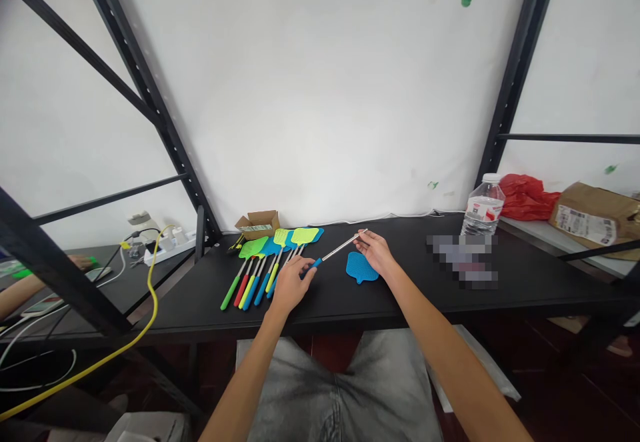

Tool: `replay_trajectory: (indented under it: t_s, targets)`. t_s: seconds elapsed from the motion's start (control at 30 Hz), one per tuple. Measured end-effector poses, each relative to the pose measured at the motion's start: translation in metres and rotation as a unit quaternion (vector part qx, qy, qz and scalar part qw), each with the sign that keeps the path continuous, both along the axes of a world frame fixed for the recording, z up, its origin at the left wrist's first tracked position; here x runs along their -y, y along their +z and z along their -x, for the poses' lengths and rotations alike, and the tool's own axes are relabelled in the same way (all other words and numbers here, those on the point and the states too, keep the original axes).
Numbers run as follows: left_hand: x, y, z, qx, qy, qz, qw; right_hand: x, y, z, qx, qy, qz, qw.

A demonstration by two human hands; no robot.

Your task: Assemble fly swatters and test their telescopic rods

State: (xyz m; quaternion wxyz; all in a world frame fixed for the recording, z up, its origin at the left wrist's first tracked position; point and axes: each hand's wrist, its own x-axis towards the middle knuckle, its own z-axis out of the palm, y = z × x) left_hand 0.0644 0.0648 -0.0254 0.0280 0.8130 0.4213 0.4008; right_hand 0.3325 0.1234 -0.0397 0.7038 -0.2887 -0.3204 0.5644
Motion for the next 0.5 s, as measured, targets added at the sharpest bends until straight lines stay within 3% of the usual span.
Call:
replay_trajectory:
  t_s: [0.5]
  targets:
    - [-0.0022, -0.0016, 0.0009, -0.011, -0.008, 0.002, 1.000, 0.0028, 0.0028, 0.0030, 0.015, -0.001, -0.002, 1.000]
